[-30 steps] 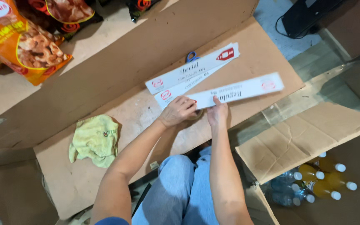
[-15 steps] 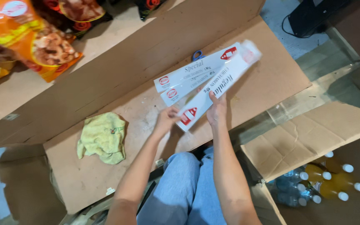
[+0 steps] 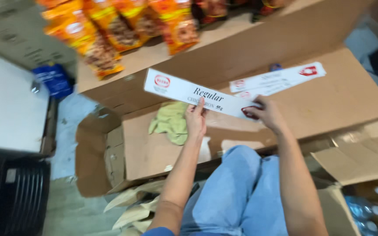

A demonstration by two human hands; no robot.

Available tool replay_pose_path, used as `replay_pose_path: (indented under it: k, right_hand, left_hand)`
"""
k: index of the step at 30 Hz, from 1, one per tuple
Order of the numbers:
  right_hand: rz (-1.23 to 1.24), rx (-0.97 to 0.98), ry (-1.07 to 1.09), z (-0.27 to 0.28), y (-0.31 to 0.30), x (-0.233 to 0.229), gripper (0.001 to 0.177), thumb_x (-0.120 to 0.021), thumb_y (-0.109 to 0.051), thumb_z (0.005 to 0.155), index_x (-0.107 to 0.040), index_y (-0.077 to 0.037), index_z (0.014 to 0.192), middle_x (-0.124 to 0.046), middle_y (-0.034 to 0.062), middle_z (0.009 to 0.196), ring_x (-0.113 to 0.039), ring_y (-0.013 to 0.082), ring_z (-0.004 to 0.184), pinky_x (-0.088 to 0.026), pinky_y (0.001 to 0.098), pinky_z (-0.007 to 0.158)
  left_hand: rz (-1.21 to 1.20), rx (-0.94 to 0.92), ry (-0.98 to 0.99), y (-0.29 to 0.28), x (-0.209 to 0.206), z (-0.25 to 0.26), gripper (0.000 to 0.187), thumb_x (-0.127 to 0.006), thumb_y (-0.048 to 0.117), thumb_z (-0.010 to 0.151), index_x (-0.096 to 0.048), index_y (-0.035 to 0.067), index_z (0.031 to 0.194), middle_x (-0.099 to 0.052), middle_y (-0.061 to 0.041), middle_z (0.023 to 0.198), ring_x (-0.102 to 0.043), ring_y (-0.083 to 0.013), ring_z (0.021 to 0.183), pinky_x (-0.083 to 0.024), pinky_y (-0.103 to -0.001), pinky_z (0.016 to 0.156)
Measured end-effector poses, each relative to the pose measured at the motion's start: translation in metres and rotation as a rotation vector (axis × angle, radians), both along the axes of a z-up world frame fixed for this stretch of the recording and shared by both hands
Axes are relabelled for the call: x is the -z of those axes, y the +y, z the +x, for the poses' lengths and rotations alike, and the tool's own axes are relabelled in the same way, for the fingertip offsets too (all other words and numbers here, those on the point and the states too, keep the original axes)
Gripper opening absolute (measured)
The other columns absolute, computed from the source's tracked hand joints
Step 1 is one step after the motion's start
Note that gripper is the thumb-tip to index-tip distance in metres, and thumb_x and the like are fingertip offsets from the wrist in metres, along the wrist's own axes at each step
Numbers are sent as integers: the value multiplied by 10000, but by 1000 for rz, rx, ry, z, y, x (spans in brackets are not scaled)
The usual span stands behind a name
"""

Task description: The person wipes a cardboard box with a cloth, then uses scissors to cut tape and applies printed labels to the box. They handle multiple labels and place them on the box surface.

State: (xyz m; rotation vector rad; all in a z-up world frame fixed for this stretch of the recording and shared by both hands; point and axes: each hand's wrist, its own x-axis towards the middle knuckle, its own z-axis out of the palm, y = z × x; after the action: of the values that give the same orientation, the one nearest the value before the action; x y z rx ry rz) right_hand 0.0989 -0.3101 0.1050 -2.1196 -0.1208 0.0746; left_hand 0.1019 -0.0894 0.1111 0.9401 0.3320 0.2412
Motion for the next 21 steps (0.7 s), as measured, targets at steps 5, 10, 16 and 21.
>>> replay_pose_path:
  k: [5, 10, 16, 21]
  right_hand:
    - [624, 276, -29, -38, 27, -2, 590, -858, -69, 827, -557, -58, 1335, -594, 56, 993, -647, 157, 816, -622, 308, 623]
    - [923, 271, 72, -63, 63, 13, 363, -776, -48, 909, -558, -88, 1197, -690, 77, 1042, -744, 248, 822, -678, 399, 604]
    - [834, 252, -2, -93, 63, 14, 295, -705, -54, 988, -514, -126, 1201, -669, 60, 1059, -737, 219, 834, -673, 349, 607]
    - [841, 238, -64, -121, 76, 9, 282, -699, -38, 1009, -528, -74, 1230, -671, 127, 1021, -746, 275, 806, -687, 385, 626]
  left_hand:
    - [-168, -127, 9, 36, 2, -37, 178, -781, 147, 927, -717, 43, 1057, -759, -113, 929, -768, -211, 824, -662, -253, 694]
    - [-296, -151, 7, 71, -3, -72, 251, -749, 277, 962, -699, 52, 1062, -756, -119, 946, -762, -221, 840, -672, -305, 737]
    - [-296, -343, -58, 149, 3, -102, 266, -757, 239, 961, -678, 22, 1093, -759, -162, 984, -769, -253, 868, -672, -333, 751]
    - [-240, -342, -81, 177, -6, -146, 312, -757, 291, 957, -688, 29, 1113, -758, -169, 1022, -768, -275, 919, -673, -363, 799]
